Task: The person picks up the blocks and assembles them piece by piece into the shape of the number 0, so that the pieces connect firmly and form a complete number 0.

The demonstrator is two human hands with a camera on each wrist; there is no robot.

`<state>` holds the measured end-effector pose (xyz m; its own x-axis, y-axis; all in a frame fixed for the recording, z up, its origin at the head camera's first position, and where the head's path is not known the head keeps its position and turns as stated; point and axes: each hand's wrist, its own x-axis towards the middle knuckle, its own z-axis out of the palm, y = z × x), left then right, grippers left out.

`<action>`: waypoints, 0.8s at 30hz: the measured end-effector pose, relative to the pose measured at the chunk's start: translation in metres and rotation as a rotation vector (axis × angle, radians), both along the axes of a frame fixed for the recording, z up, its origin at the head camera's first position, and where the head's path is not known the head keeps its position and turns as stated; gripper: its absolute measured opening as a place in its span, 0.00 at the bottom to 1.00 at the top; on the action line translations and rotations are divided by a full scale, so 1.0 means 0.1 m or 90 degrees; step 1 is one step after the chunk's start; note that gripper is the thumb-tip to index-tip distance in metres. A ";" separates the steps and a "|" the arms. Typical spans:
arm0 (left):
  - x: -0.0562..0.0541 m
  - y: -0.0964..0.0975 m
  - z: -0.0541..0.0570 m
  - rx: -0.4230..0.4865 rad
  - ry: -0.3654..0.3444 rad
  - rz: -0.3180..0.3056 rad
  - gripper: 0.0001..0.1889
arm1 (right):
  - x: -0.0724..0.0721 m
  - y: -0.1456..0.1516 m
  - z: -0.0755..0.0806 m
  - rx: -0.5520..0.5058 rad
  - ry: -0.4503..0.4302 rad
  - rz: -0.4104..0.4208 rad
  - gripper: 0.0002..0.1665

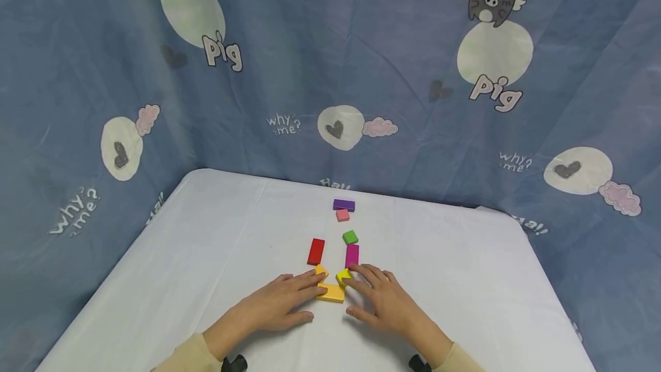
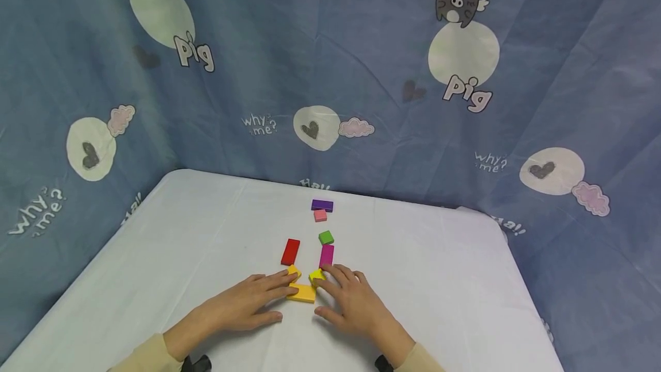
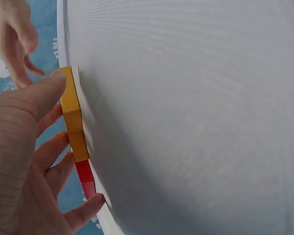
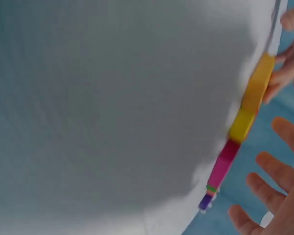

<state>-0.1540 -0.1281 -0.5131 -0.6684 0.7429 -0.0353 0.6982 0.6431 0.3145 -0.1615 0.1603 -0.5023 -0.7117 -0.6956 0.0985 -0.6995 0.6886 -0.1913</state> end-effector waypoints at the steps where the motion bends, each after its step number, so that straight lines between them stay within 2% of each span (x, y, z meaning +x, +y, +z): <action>1: -0.01 0.00 0.00 0.000 0.001 -0.001 0.30 | 0.03 -0.01 -0.02 0.000 0.004 0.008 0.33; 5: -0.02 0.01 0.01 0.001 0.001 0.000 0.29 | 0.11 -0.03 -0.05 0.007 0.016 0.027 0.34; 12: -0.02 0.01 0.02 0.007 0.000 0.000 0.29 | 0.15 -0.05 -0.08 0.012 0.029 0.036 0.35; 19: -0.01 0.01 0.02 -0.001 -0.020 0.003 0.30 | 0.17 -0.05 -0.11 0.047 0.006 0.029 0.36; 24: 0.01 0.00 0.01 0.023 -0.004 -0.008 0.29 | 0.17 -0.05 -0.10 0.058 -0.010 0.020 0.37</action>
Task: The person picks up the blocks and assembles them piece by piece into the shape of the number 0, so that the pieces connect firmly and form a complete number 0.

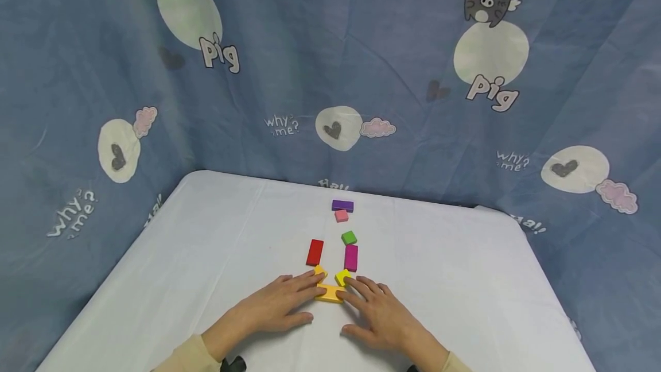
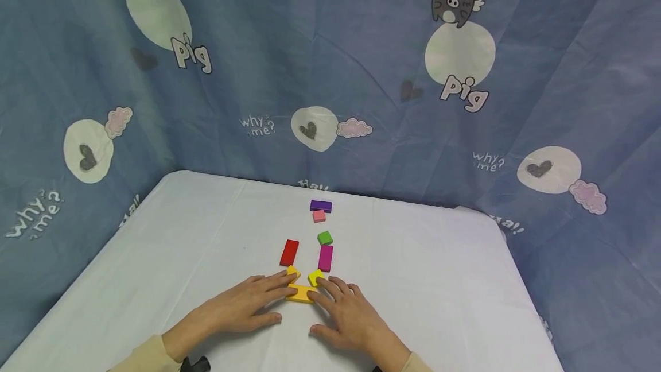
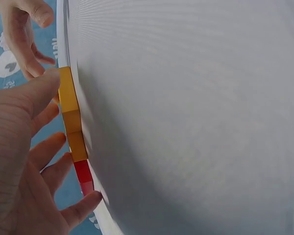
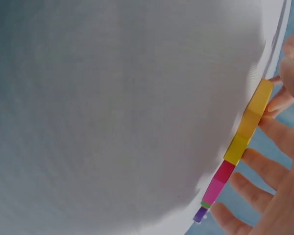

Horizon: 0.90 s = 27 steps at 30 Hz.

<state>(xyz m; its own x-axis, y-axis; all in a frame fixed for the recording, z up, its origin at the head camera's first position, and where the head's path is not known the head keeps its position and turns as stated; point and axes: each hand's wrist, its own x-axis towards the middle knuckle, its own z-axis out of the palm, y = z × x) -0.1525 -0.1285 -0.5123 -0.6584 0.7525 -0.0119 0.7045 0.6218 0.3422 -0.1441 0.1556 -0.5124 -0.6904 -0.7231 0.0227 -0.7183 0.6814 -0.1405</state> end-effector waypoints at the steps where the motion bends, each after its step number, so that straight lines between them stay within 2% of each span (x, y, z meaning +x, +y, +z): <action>1: 0.00 0.00 0.00 0.010 0.008 -0.004 0.29 | 0.00 0.00 0.00 0.002 -0.001 -0.001 0.37; 7: -0.04 -0.01 0.01 0.052 0.032 -0.007 0.28 | 0.00 0.00 0.02 0.009 -0.015 -0.005 0.38; 10: -0.09 -0.03 0.05 0.054 0.015 0.025 0.29 | 0.00 0.01 0.02 0.015 -0.019 -0.004 0.38; 13: -0.15 -0.07 0.09 0.055 -0.010 0.075 0.29 | -0.01 0.01 0.02 0.021 -0.026 -0.003 0.38; 18: -0.28 -0.16 0.07 0.066 -0.019 0.142 0.29 | -0.01 0.01 0.04 0.034 -0.052 -0.005 0.39; 23: -0.45 -0.19 0.04 0.081 -0.009 0.163 0.27 | -0.03 0.02 0.05 0.039 -0.053 -0.008 0.39; 27: -0.59 -0.21 0.02 0.105 -0.040 0.182 0.27 | -0.03 0.02 0.04 0.037 -0.053 -0.005 0.39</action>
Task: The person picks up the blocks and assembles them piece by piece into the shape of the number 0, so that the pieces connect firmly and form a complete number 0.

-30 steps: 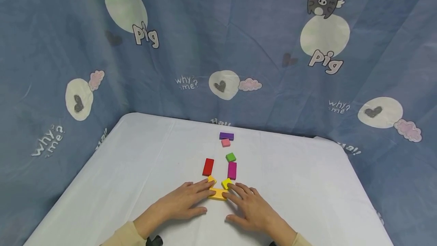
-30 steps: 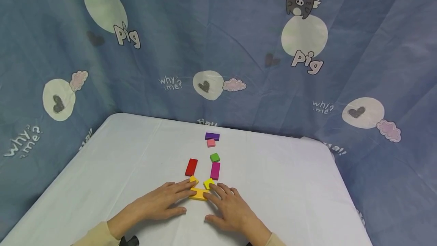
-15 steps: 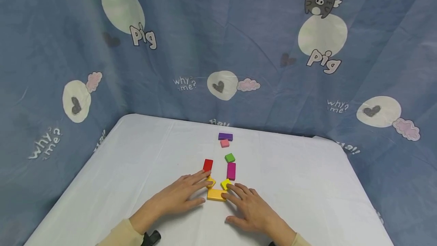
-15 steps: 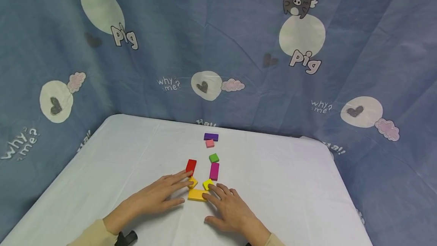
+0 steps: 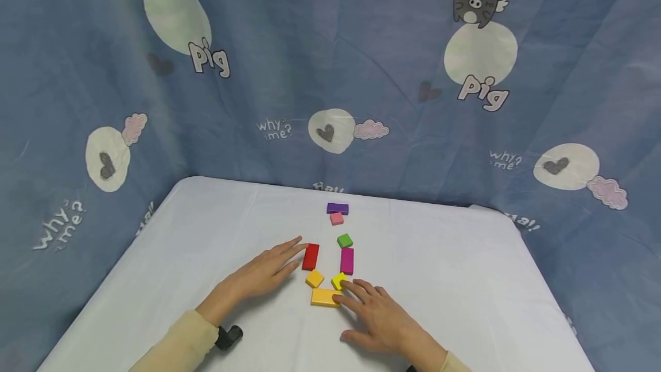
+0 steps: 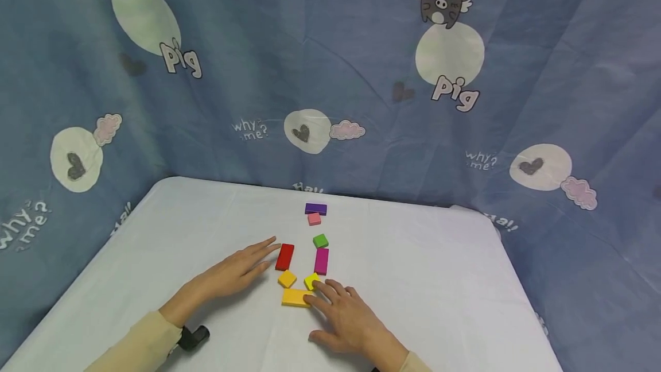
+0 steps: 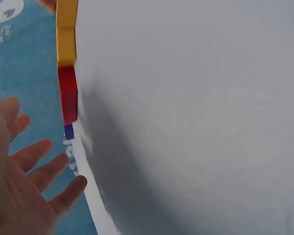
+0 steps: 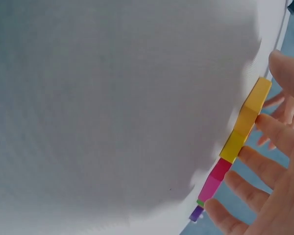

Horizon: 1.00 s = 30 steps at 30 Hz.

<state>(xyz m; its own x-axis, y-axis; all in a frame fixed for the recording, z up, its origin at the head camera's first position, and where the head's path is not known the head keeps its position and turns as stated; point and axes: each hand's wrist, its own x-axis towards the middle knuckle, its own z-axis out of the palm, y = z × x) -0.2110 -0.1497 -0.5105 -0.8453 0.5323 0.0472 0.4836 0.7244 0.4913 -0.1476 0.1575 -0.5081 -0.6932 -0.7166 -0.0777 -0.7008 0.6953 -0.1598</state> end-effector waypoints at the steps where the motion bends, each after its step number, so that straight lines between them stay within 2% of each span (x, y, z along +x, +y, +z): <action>1: -0.03 0.00 -0.01 0.010 -0.012 0.006 0.27 | 0.00 0.00 0.00 0.000 -0.001 0.002 0.40; 5: -0.15 -0.01 -0.05 0.051 -0.039 0.015 0.25 | 0.00 -0.01 0.01 0.003 0.002 0.005 0.40; 9: -0.23 -0.01 -0.06 0.076 -0.038 0.012 0.23 | 0.00 -0.01 0.03 -0.001 0.012 0.010 0.39; 20: -0.35 0.03 -0.11 0.062 -0.013 0.022 0.22 | 0.00 0.01 0.00 -0.009 0.023 0.012 0.39; 27: -0.43 0.05 -0.14 0.073 0.024 0.026 0.25 | 0.00 0.01 0.00 -0.003 0.018 0.012 0.39; 30: -0.46 0.06 -0.13 0.074 0.025 0.032 0.27 | -0.01 0.00 0.01 -0.002 0.019 0.011 0.39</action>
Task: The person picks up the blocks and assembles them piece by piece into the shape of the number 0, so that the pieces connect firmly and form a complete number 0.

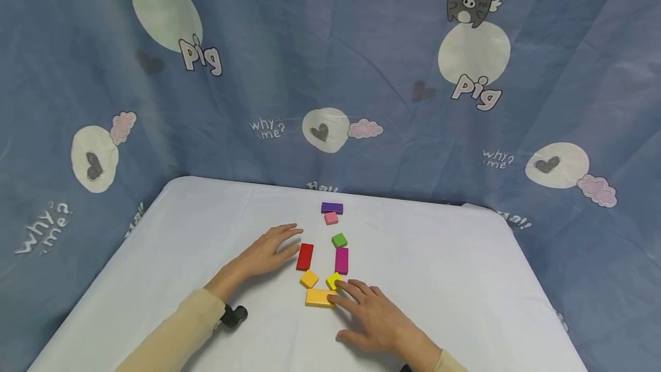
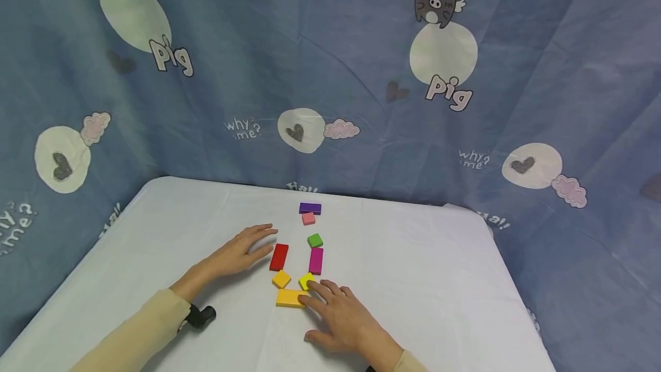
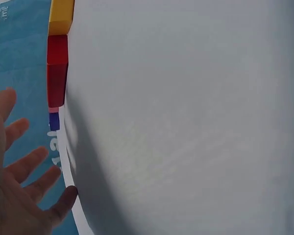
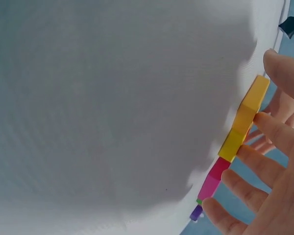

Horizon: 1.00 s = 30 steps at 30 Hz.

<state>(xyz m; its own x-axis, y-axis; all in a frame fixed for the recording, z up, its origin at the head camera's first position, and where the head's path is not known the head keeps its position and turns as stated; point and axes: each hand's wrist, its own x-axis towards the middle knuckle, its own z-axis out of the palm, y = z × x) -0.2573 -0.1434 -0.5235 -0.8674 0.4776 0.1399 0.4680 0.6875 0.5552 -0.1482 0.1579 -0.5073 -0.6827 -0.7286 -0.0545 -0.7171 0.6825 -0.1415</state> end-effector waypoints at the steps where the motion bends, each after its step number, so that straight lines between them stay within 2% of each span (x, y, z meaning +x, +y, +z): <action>1: -0.01 0.01 0.00 -0.001 0.000 0.001 0.28 | 0.00 0.00 0.00 0.002 -0.001 -0.001 0.39; 7: -0.11 0.06 0.00 -0.031 0.005 0.012 0.32 | -0.02 -0.01 0.02 0.014 -0.014 -0.009 0.39; 12: -0.18 0.12 0.01 -0.045 0.011 0.022 0.30 | -0.02 0.00 0.02 0.011 -0.012 -0.008 0.39; 23: -0.31 0.19 0.01 -0.019 0.022 0.006 0.25 | -0.02 0.00 0.03 0.009 -0.013 -0.012 0.39; 30: -0.38 0.23 0.02 -0.037 0.009 -0.005 0.25 | -0.01 0.00 0.02 0.018 -0.025 -0.018 0.40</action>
